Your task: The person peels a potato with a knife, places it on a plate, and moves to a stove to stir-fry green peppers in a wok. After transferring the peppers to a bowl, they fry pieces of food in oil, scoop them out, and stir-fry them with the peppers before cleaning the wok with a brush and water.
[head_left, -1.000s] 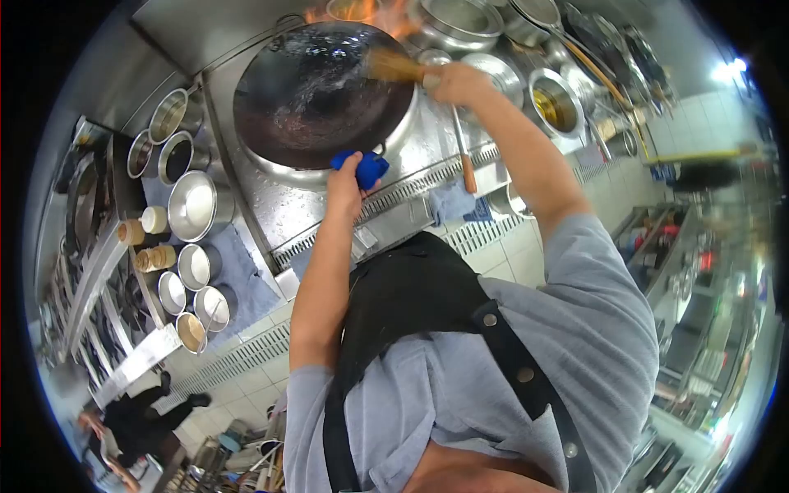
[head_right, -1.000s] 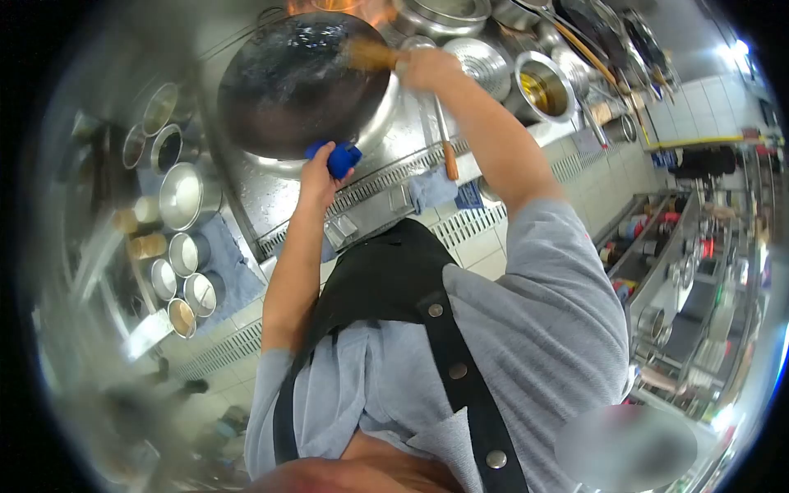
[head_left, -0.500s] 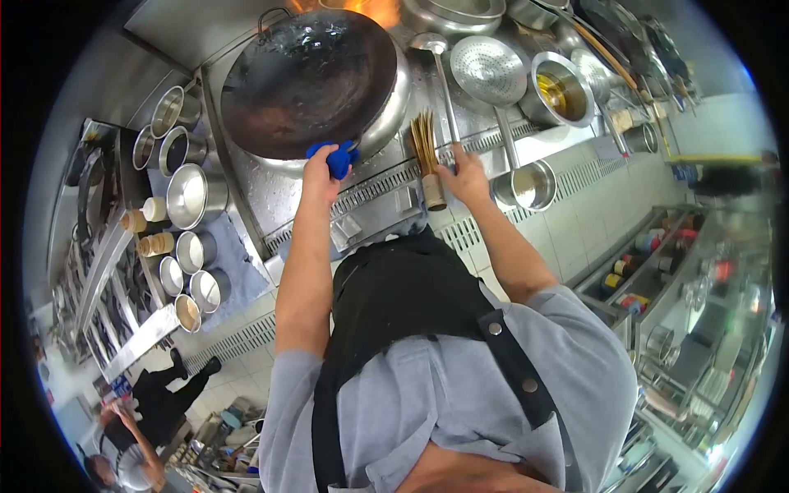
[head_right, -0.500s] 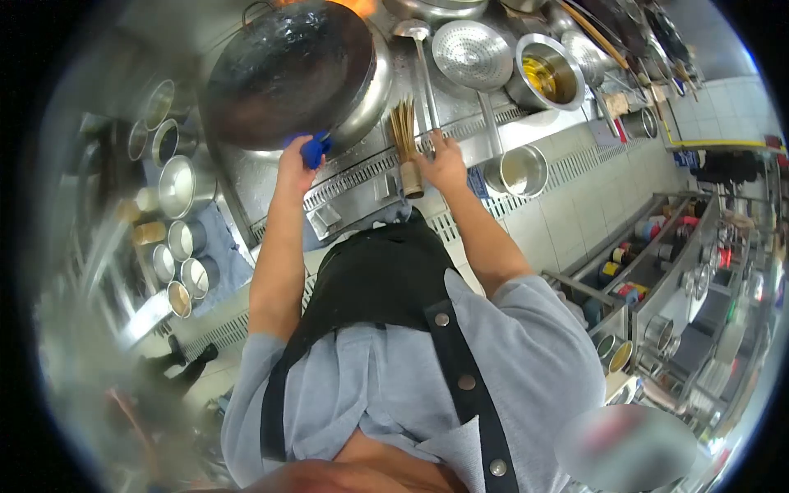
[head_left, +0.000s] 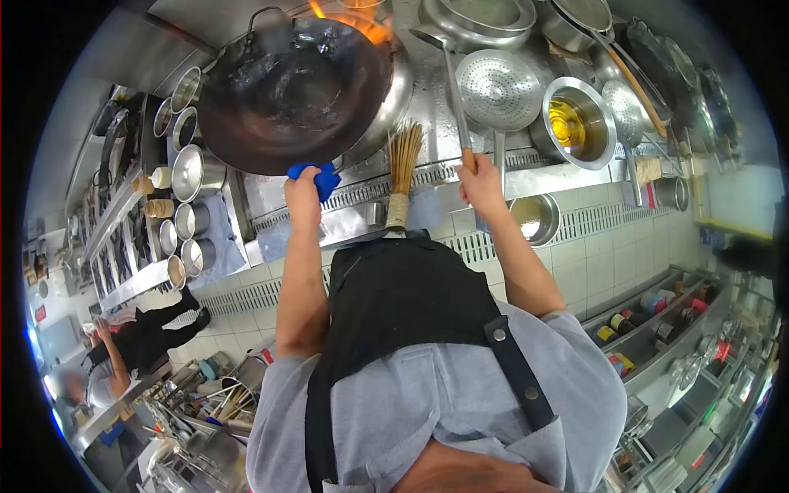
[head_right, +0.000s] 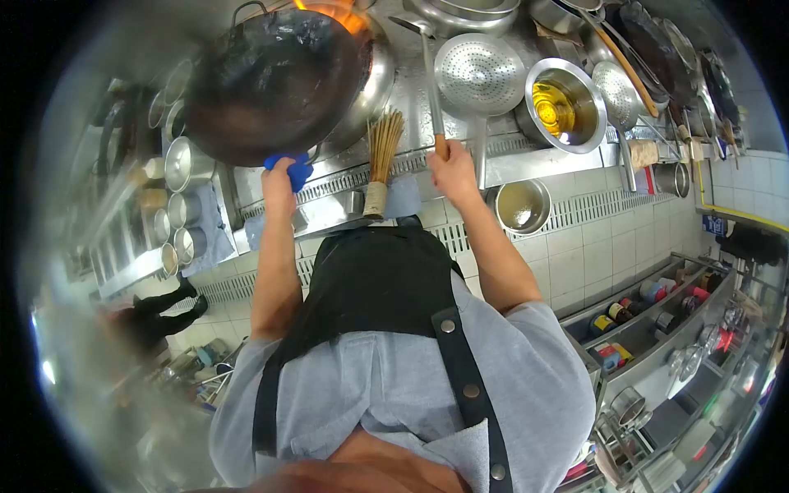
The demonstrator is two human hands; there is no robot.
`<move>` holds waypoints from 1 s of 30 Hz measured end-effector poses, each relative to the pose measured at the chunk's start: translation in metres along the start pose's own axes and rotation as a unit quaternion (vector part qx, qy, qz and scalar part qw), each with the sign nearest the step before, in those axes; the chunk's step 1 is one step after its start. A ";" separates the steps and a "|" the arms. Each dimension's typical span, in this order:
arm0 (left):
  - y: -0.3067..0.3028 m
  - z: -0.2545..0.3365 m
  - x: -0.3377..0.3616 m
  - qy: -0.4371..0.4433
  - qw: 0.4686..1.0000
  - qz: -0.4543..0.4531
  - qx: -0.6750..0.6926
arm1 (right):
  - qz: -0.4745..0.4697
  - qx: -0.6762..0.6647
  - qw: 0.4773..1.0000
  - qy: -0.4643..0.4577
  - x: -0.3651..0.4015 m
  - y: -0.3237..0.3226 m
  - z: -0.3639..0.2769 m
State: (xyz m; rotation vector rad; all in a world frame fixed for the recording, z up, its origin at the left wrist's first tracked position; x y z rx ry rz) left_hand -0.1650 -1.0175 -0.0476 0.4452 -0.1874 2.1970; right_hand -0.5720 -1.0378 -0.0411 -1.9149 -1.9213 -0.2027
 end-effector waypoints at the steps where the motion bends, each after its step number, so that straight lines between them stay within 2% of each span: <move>1: 0.006 0.012 0.003 0.002 1.000 0.000 0.000 | 0.000 -0.002 1.000 -0.002 0.007 -0.002 -0.002; 3: 0.000 0.038 0.006 0.052 0.991 0.039 -0.119 | -0.046 -0.013 0.998 -0.045 0.024 0.003 -0.010; 4: -0.001 0.051 0.001 0.110 0.980 0.060 -0.154 | -0.073 -0.014 0.997 -0.037 0.033 0.007 -0.019; 5: -0.003 0.048 -0.002 0.109 0.980 0.061 -0.156 | -0.074 -0.015 0.997 -0.035 0.035 0.008 -0.019; 7: 0.015 0.101 0.021 0.258 0.925 0.076 -0.270 | -0.131 -0.042 0.989 -0.046 0.040 0.019 -0.025; 8: 0.020 0.112 0.031 0.256 0.924 0.077 -0.272 | -0.146 -0.009 0.988 -0.049 0.041 0.022 -0.029; 9: 0.028 0.126 0.043 0.265 0.902 0.098 -0.326 | -0.147 -0.009 0.988 -0.048 0.037 0.024 -0.023; 11: 0.039 0.144 0.062 0.280 0.848 0.138 -0.429 | -0.145 0.093 0.972 -0.161 0.035 0.029 -0.026; 12: 0.037 0.141 0.062 0.279 0.847 0.140 -0.430 | -0.151 0.159 0.961 -0.167 0.043 0.028 -0.041; 14: 0.039 0.142 0.070 0.366 0.802 0.144 -0.449 | -0.142 0.180 0.956 -0.182 0.037 0.032 -0.016; 15: 0.035 0.135 0.067 0.366 0.802 0.144 -0.449 | -0.130 0.201 0.950 -0.198 0.035 0.033 -0.008; 17: 0.033 0.129 0.071 0.438 0.768 0.143 -0.445 | -0.131 0.205 0.956 -0.161 0.037 0.035 0.000; 18: 0.032 0.124 0.070 0.437 0.768 0.144 -0.446 | -0.132 0.207 0.961 -0.124 0.037 0.037 0.006; 21: 0.025 0.117 0.066 0.445 0.767 0.156 -0.435 | -0.150 0.170 0.967 -0.115 0.036 0.045 0.003; 23: 0.006 0.105 0.048 0.358 0.843 0.182 -0.356 | -0.168 0.139 0.971 -0.094 0.028 0.041 -0.006; 24: 0.002 0.101 0.043 0.355 0.842 0.193 -0.358 | -0.186 0.108 0.974 -0.069 0.028 0.041 -0.012; 25: -0.003 0.095 0.031 0.338 0.864 0.175 -0.329 | -0.199 0.108 0.971 -0.074 0.030 0.039 -0.020; 26: -0.010 0.092 0.019 0.322 0.884 0.158 -0.300 | -0.199 0.053 0.976 -0.068 0.032 0.031 -0.028; 27: -0.019 0.088 0.014 0.321 0.881 0.169 -0.305 | -0.198 -0.004 0.979 -0.056 0.039 0.027 -0.028; 29: -0.017 0.070 -0.007 0.259 0.924 0.115 -0.258 | -0.190 -0.036 0.979 -0.059 0.047 0.032 -0.017; 30: -0.017 0.067 -0.005 0.258 0.924 0.126 -0.254 | -0.153 -0.059 0.985 -0.049 0.045 0.029 -0.006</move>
Point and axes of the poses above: each hand's wrist, its own x-axis away from the middle knuckle, its own y-axis out of the palm, z = x × y, the point moved 9 cm from there along -x, towards the middle knuckle
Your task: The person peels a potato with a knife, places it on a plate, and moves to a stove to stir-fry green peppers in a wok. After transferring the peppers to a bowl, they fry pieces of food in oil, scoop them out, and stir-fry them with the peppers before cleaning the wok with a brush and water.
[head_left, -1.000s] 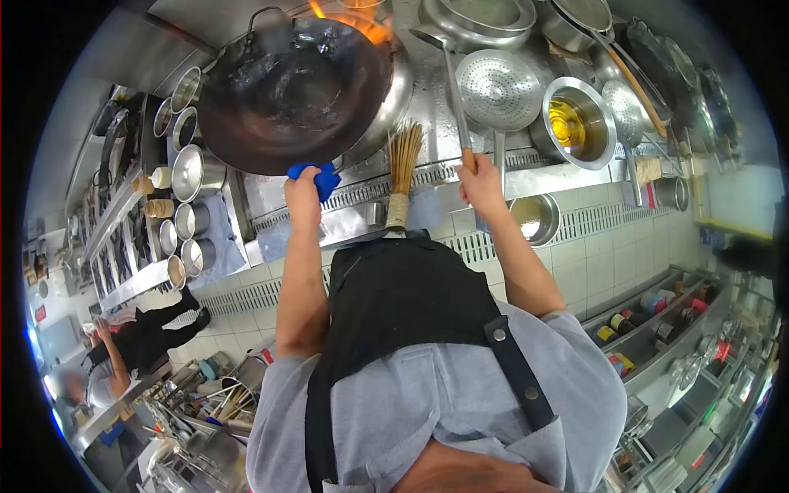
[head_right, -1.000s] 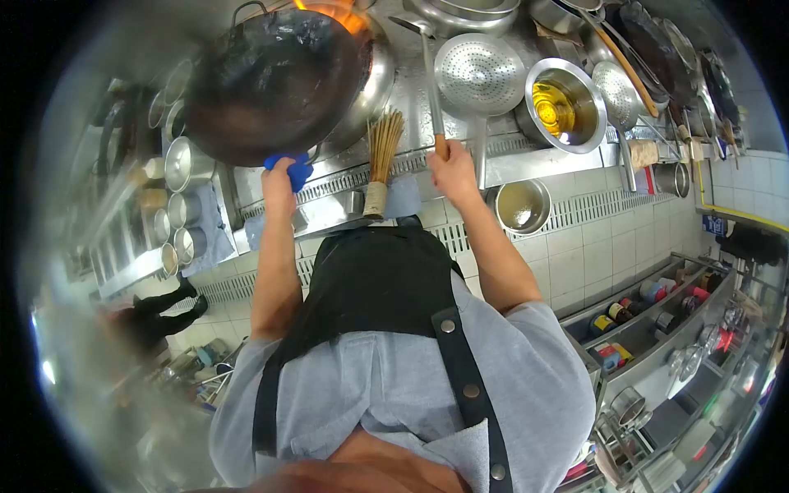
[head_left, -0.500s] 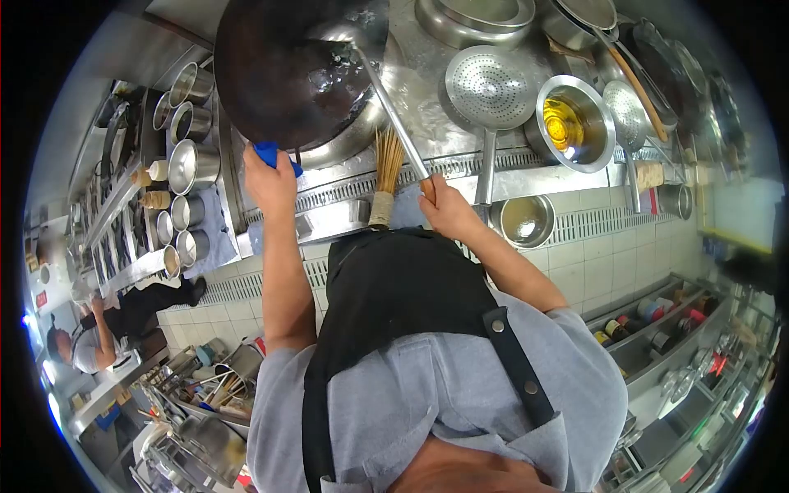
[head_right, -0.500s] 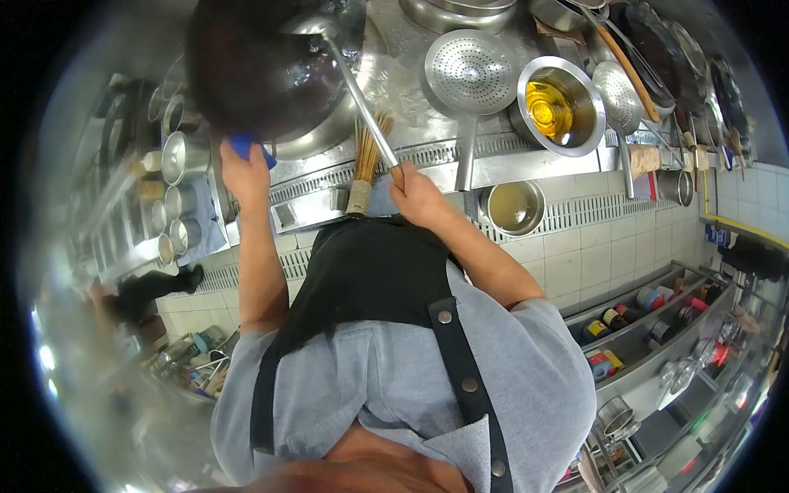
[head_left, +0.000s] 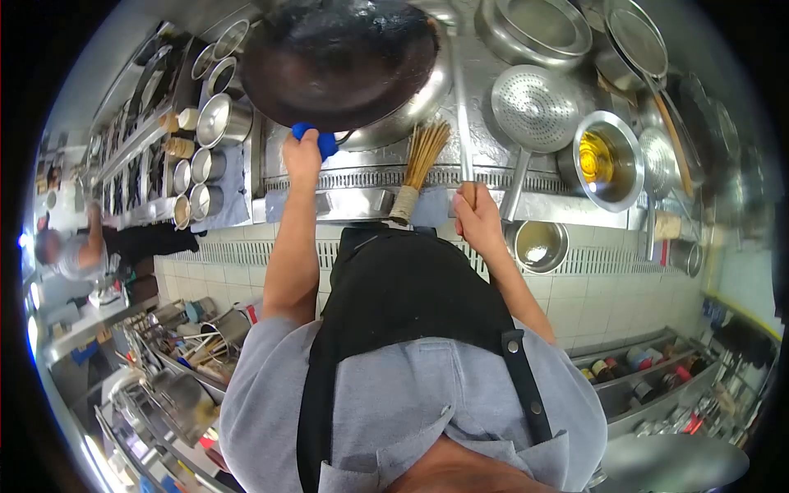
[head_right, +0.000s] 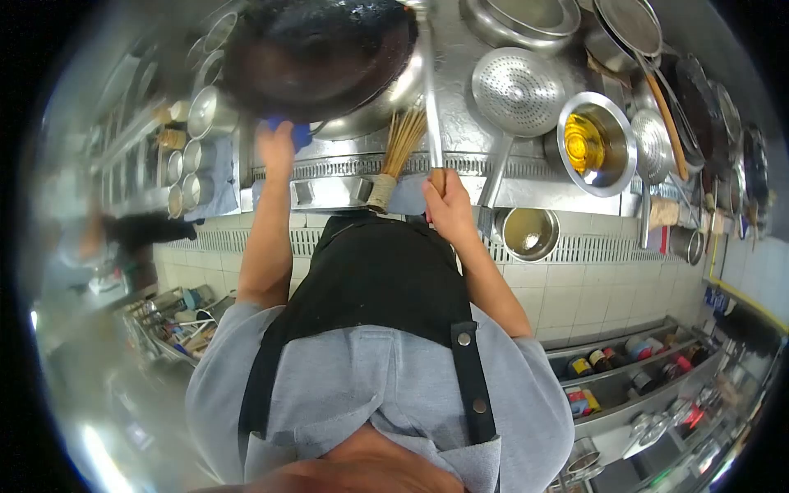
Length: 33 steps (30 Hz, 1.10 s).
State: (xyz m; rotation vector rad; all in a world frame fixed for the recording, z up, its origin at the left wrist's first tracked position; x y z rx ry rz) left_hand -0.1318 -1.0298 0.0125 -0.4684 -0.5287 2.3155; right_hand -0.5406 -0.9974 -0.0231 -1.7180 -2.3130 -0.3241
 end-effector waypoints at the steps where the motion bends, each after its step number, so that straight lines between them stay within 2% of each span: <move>1: 0.006 -0.017 0.007 -0.087 0.995 -0.017 0.049 | 0.040 -0.022 0.999 0.007 0.002 -0.004 0.003; 2: 0.011 -0.033 0.013 -0.172 0.979 -0.034 0.100 | 0.065 0.017 0.998 0.011 0.002 -0.006 0.004; 3: 0.005 -0.038 0.011 -0.176 0.979 -0.029 0.101 | 0.059 0.021 0.998 0.012 -0.002 -0.001 0.006; 5: 0.022 -0.047 0.007 -0.214 0.960 -0.148 0.104 | 0.125 0.092 0.988 0.001 -0.015 -0.005 0.018; 6: 0.031 -0.075 0.002 -0.230 0.960 -0.129 0.098 | 0.156 0.160 0.974 -0.029 -0.028 -0.008 0.037; 7: 0.036 -0.073 0.002 -0.260 0.948 -0.116 0.139 | 0.156 0.160 0.974 -0.035 -0.044 -0.006 0.059; 9: 0.041 -0.064 0.002 -0.302 0.922 -0.131 0.204 | 0.235 0.317 0.913 -0.101 -0.055 -0.005 0.060; 10: 0.041 -0.064 0.004 -0.302 0.921 -0.133 0.205 | 0.233 0.285 0.929 -0.043 -0.059 -0.002 0.072; 12: 0.041 -0.068 0.011 -0.355 0.874 -0.130 0.305 | 0.214 0.300 0.929 -0.030 -0.073 0.006 0.074; 14: 0.030 -0.074 0.020 -0.364 0.859 -0.136 0.333 | 0.194 0.315 0.929 -0.013 -0.073 0.008 0.081; 15: 0.023 -0.076 0.027 -0.371 0.844 -0.139 0.362 | 0.203 0.298 0.932 -0.038 -0.058 0.009 0.061; 16: 0.017 -0.076 0.034 -0.344 0.842 -0.171 0.379 | 0.214 0.279 0.934 -0.066 -0.046 0.012 0.047; 17: 0.016 -0.091 0.037 -0.285 0.875 -0.215 0.329 | 0.237 0.267 0.931 -0.078 -0.031 0.007 0.057; 18: 0.008 -0.099 0.047 -0.246 0.920 -0.248 0.177 | 0.258 0.256 0.927 -0.088 -0.015 -0.002 0.078; 19: 0.004 -0.093 0.063 -0.219 0.926 -0.303 0.056 | 0.225 0.244 0.943 -0.030 -0.004 -0.007 0.119; 20: 0.015 -0.112 0.070 -0.082 0.933 -0.340 -0.079 | 0.189 0.231 0.954 0.030 0.008 -0.006 0.158; 21: 0.015 -0.092 0.083 0.059 0.907 -0.352 -0.225 | 0.144 0.148 0.972 0.116 0.023 0.006 0.190; 22: 0.018 -0.095 0.093 0.115 0.901 -0.343 -0.241 | 0.097 0.061 0.973 0.199 0.033 0.022 0.221; 23: 0.020 -0.098 0.101 0.170 0.892 -0.330 -0.257 | 0.092 0.061 0.974 0.199 0.031 0.029 0.235; 25: 0.014 -0.097 0.102 0.166 0.897 -0.314 -0.263 | 0.079 0.027 0.952 0.294 0.026 0.038 0.297; 26: 0.008 -0.094 0.103 0.165 0.901 -0.299 -0.268 | 0.064 0.033 0.953 0.295 0.014 0.039 0.315; 27: -0.001 -0.090 0.105 0.148 0.905 -0.286 -0.278 | 0.092 -0.003 0.944 0.316 0.005 0.032 0.340; 30: -0.056 -0.065 0.108 0.198 0.942 -0.155 -0.223 | 0.114 -0.107 0.915 0.373 -0.047 0.028 0.429; 33: -0.111 -0.091 0.139 0.130 0.951 -0.125 -0.251 | 0.082 -0.192 0.883 0.420 -0.072 0.039 0.466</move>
Point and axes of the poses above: each hand's wrist, its own x-axis away from the middle knuckle, its own y-axis out of the palm, z = x × y, the point moved 9 cm from there along -x, towards the middle knuckle
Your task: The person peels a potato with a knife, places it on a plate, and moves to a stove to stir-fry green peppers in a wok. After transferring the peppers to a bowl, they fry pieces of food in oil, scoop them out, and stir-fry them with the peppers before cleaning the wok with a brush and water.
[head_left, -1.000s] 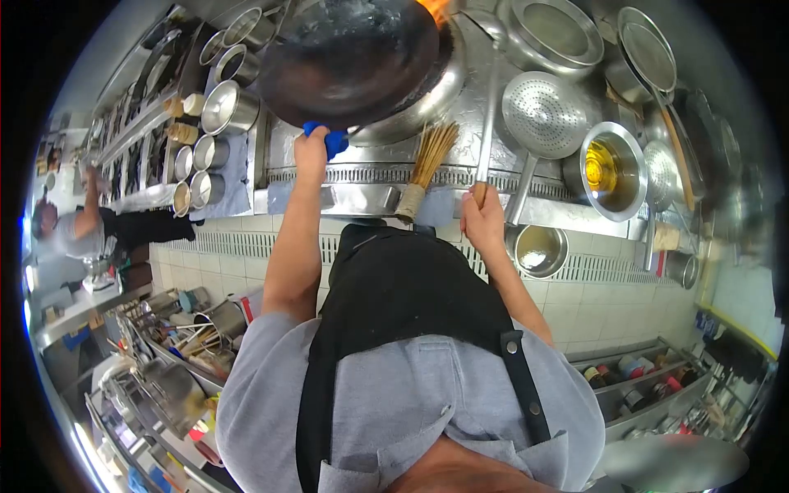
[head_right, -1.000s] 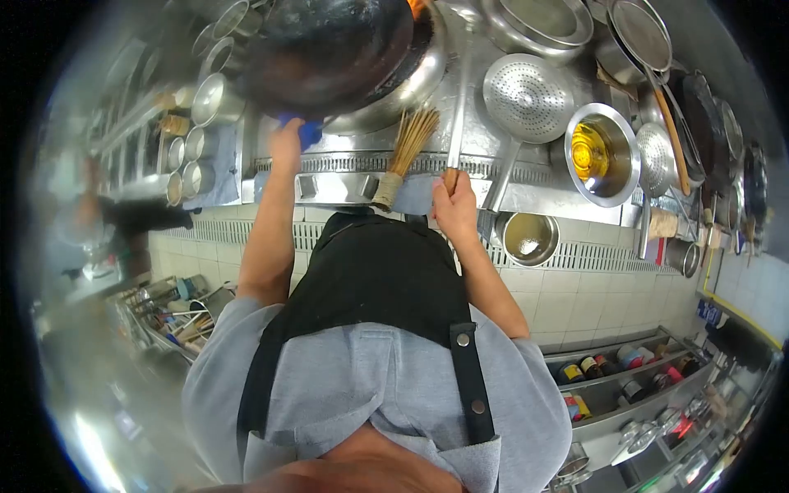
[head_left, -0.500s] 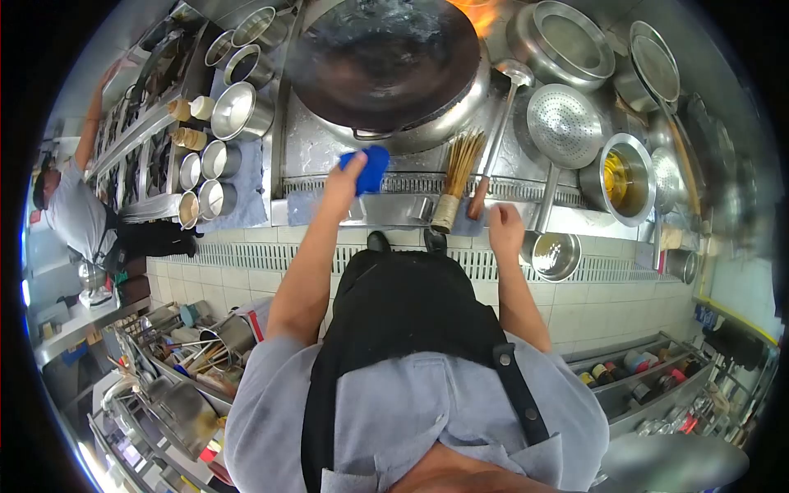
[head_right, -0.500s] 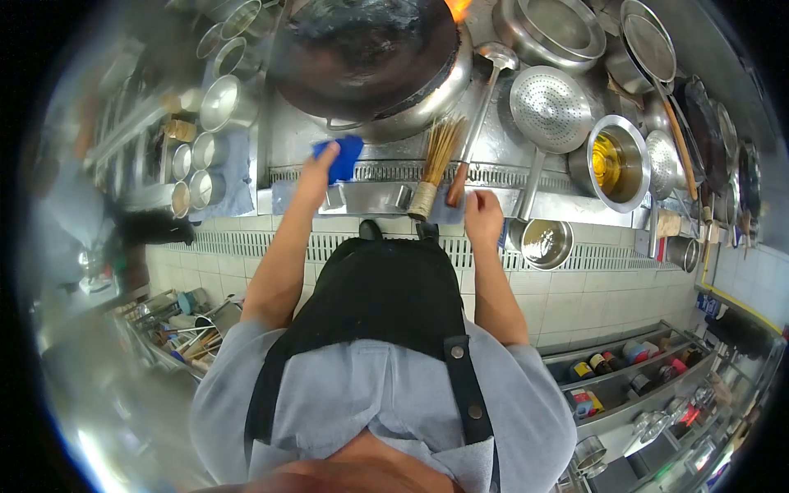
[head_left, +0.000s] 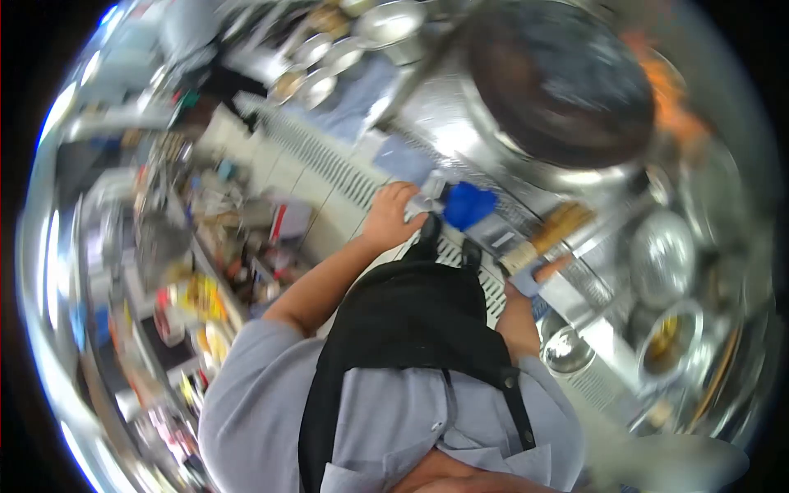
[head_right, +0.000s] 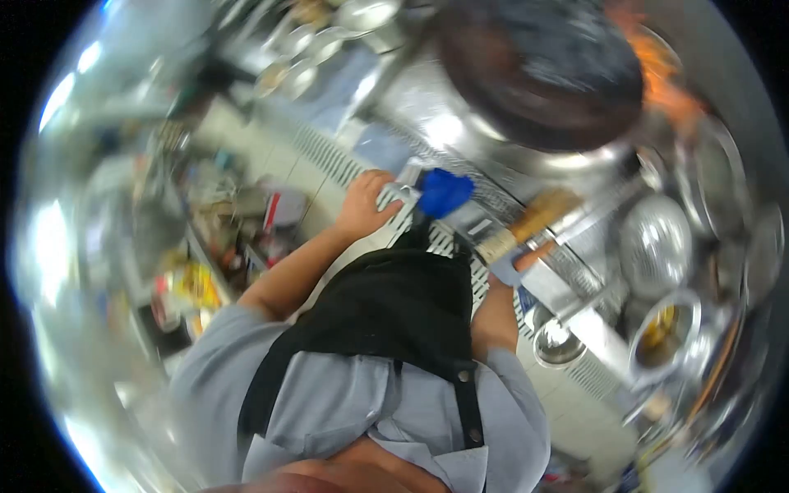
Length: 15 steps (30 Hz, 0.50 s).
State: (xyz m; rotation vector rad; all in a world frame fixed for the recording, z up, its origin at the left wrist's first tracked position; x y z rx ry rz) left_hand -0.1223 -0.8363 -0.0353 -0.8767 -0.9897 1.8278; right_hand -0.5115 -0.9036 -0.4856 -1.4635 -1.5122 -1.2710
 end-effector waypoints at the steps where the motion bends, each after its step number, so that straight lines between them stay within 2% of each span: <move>1: 0.005 -0.022 0.026 -0.068 0.996 -0.051 0.004 | -0.015 -0.004 1.000 0.026 -0.008 0.003 0.005; 2: 0.001 -0.038 0.056 -0.121 0.992 -0.033 -0.015 | -0.028 0.006 0.998 0.053 -0.017 0.006 0.012; 3: 0.022 -0.060 0.091 -0.205 0.965 -0.165 -0.008 | -0.038 0.024 0.996 0.078 -0.020 0.008 0.017; 4: 0.039 -0.073 0.129 -0.283 0.914 -0.290 0.015 | -0.044 0.046 0.993 0.102 -0.022 0.011 0.020; 5: 0.029 -0.072 0.144 -0.327 0.905 -0.273 0.015 | -0.046 0.071 0.989 0.123 -0.019 0.013 0.023; 6: 0.036 -0.061 0.166 -0.343 0.833 -0.434 -0.028 | -0.047 0.099 0.984 0.142 -0.020 0.012 0.023; 7: 0.041 -0.053 0.197 -0.337 0.734 -0.586 -0.057 | -0.046 0.124 0.979 0.157 -0.021 0.010 0.023; 8: 0.050 -0.057 0.218 -0.358 0.731 -0.579 -0.043 | -0.044 0.146 0.974 0.168 -0.021 0.006 0.022; 10: 0.071 -0.057 0.223 -0.320 0.808 -0.494 0.010 | -0.042 0.183 0.964 0.188 -0.030 -0.001 0.018; 11: 0.066 -0.055 0.220 -0.334 0.837 -0.429 0.061 | -0.047 0.203 0.958 0.197 -0.031 0.001 0.018; 12: 0.062 -0.055 0.221 -0.340 0.841 -0.416 0.067 | -0.054 0.224 0.949 0.214 -0.042 -0.004 0.022; 13: 0.055 -0.057 0.217 -0.348 0.859 -0.366 0.087 | -0.067 0.252 0.937 0.235 -0.050 -0.004 0.027; 14: 0.044 -0.063 0.216 -0.355 0.875 -0.312 0.104 | -0.088 0.290 0.918 0.257 -0.050 0.003 0.037; 15: 0.043 -0.073 0.223 -0.355 0.881 -0.298 0.101 | -0.163 0.449 0.860 0.180 -0.006 0.041 0.031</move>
Point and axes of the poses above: each hand's wrist, its own x-axis away from the middle knuckle, its own y-axis out of the palm, z = x × y, the point moved 9 cm from there along -x, towards the middle knuckle
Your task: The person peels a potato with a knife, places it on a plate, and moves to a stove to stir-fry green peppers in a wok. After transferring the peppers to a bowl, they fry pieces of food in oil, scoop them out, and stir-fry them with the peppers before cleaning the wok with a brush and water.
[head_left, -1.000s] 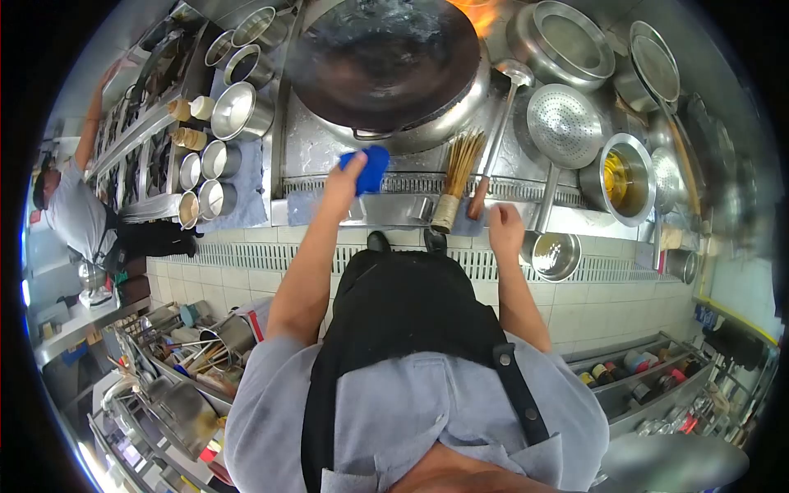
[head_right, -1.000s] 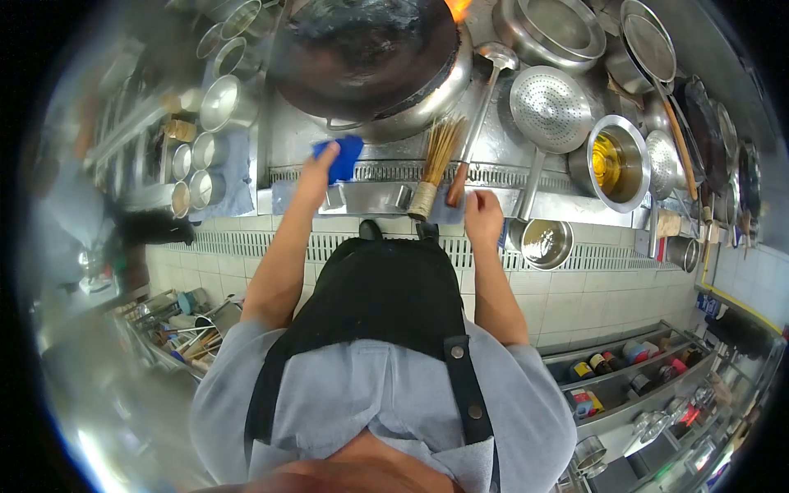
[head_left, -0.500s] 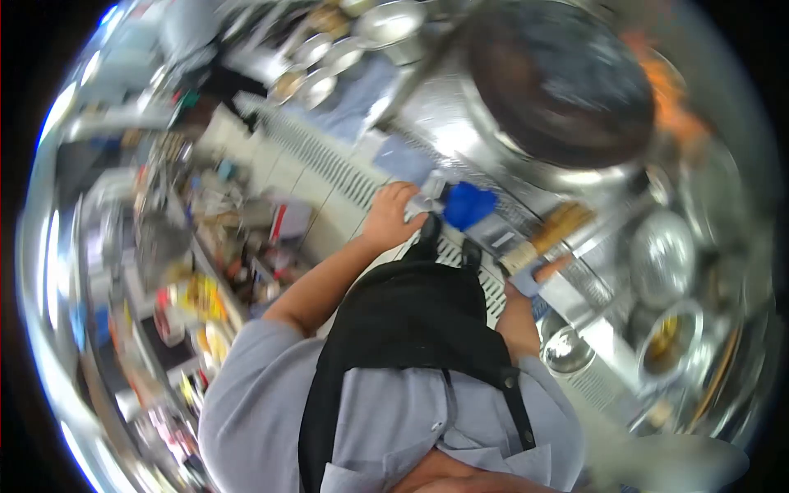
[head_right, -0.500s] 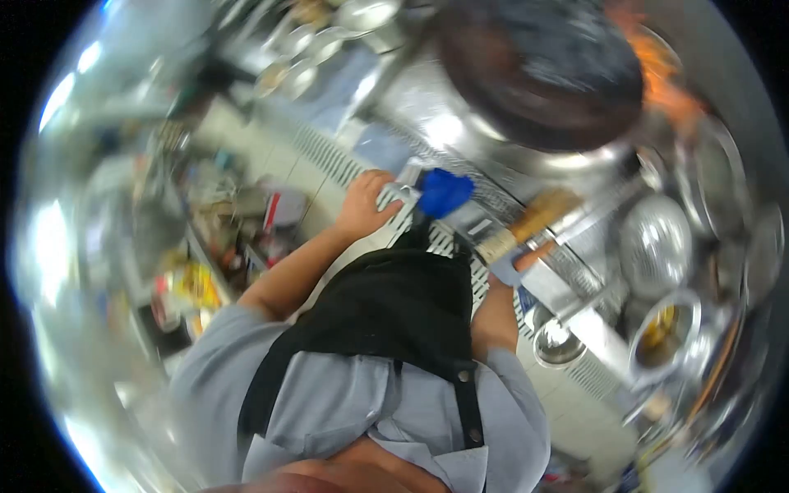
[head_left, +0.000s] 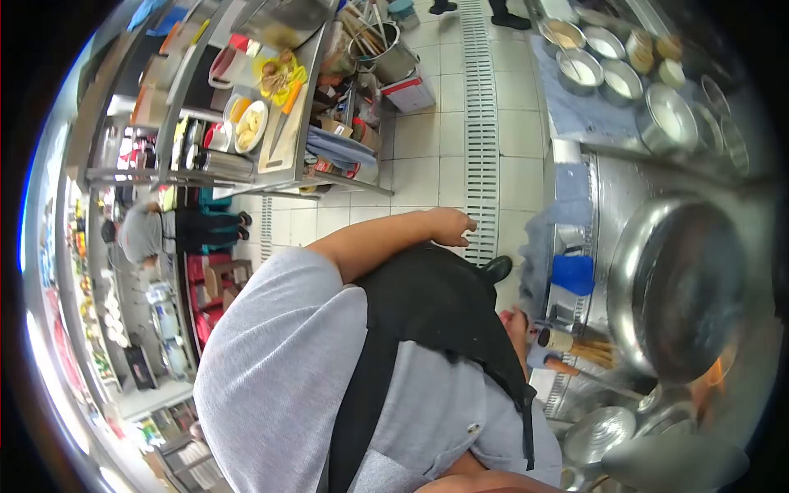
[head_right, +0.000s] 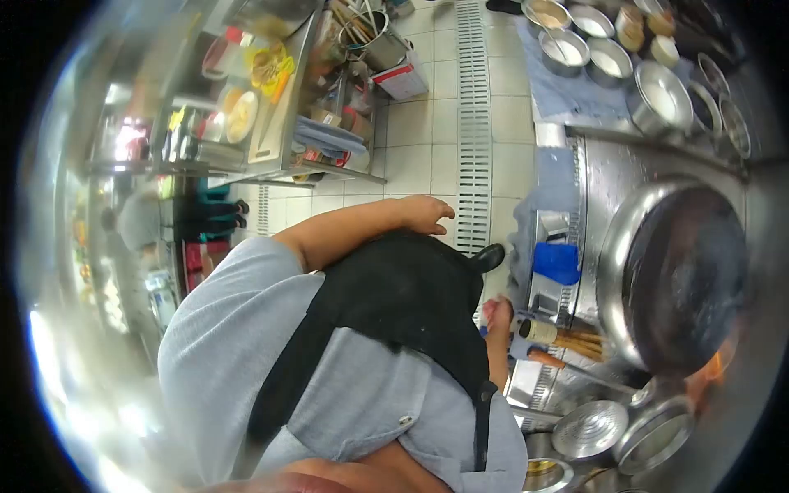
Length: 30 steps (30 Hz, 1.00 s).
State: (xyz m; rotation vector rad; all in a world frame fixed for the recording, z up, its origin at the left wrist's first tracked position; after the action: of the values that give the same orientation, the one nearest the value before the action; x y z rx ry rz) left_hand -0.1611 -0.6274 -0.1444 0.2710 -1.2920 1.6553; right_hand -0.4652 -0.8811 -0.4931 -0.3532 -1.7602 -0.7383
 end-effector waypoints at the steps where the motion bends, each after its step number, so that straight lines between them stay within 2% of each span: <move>1: -0.008 -0.009 0.005 -0.002 1.000 0.015 0.012 | 0.014 0.189 0.980 -0.064 0.047 0.043 -0.033; 3: -0.031 -0.035 0.025 -0.032 0.995 0.073 0.055 | -0.001 0.312 0.936 -0.161 0.039 0.060 -0.048; 4: -0.037 -0.056 0.036 -0.041 0.990 0.106 0.078 | -0.048 0.371 0.906 -0.197 0.044 0.084 -0.063; 7: -0.045 -0.130 0.078 -0.081 0.976 0.163 0.119 | 0.024 0.406 0.909 -0.092 0.051 0.129 -0.097; 8: -0.045 -0.156 0.095 -0.083 0.972 0.177 0.130 | 0.052 0.402 0.910 -0.090 0.054 0.146 -0.113; 9: -0.050 -0.186 0.118 -0.095 0.956 0.232 0.152 | 0.080 0.398 0.910 -0.088 0.055 0.159 -0.127; 10: -0.056 -0.216 0.143 -0.106 0.936 0.288 0.173 | 0.082 0.412 0.902 -0.096 0.051 0.177 -0.142; 12: -0.053 -0.290 0.188 -0.188 0.896 0.333 0.227 | 0.082 0.466 0.875 -0.105 0.042 0.213 -0.169; 14: -0.061 -0.346 0.252 -0.181 0.827 0.477 0.236 | 0.087 0.497 0.856 -0.115 0.045 0.258 -0.181; 16: -0.062 -0.393 0.315 -0.247 0.759 0.522 0.300 | 0.084 0.504 0.843 -0.169 0.057 0.323 -0.189; 17: -0.053 -0.412 0.334 -0.247 0.756 0.524 0.304 | 0.085 0.508 0.840 -0.171 0.055 0.351 -0.184; 19: -0.046 -0.454 0.391 -0.316 0.675 0.624 0.235 | 0.060 0.521 0.832 -0.184 0.045 0.420 -0.175; 21: -0.030 -0.485 0.415 -0.324 0.675 0.623 0.227 | 0.001 0.542 0.812 -0.215 0.039 0.496 -0.152; 22: -0.024 -0.497 0.422 -0.336 0.677 0.619 0.215 | 0.002 0.547 0.808 -0.218 0.043 0.528 -0.139; 24: -0.007 -0.504 0.423 -0.339 0.672 0.630 0.192 | -0.093 0.606 0.768 -0.185 0.058 0.621 -0.102; 25: -0.003 -0.504 0.427 -0.344 0.669 0.638 0.165 | -0.107 0.612 0.759 -0.193 0.062 0.660 -0.099; 27: -0.004 -0.496 0.434 -0.343 0.636 0.672 0.165 | -0.189 0.659 0.700 -0.199 0.070 0.742 -0.078; 28: -0.007 -0.487 0.435 -0.317 0.635 0.687 0.160 | -0.210 0.657 0.687 -0.231 0.080 0.786 -0.076; 29: -0.011 -0.491 0.448 -0.307 0.621 0.705 0.152 | -0.274 0.667 0.633 -0.283 0.101 0.876 -0.061; 30: -0.011 -0.488 0.452 -0.323 0.610 0.708 0.150 | -0.321 0.662 0.590 -0.331 0.137 0.934 -0.052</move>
State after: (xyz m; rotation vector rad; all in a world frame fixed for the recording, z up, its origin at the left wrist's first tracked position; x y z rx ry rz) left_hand -0.1957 0.0277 -0.0326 -0.0622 -1.9332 3.3923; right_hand 0.0710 -0.2242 -0.0755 1.2588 -2.6395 0.5325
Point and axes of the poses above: each hand's wrist, its own x-axis away from the middle knuckle, its own y-axis out of the palm, z = x × y, the point moved 9 cm from there along -x, towards the middle knuckle
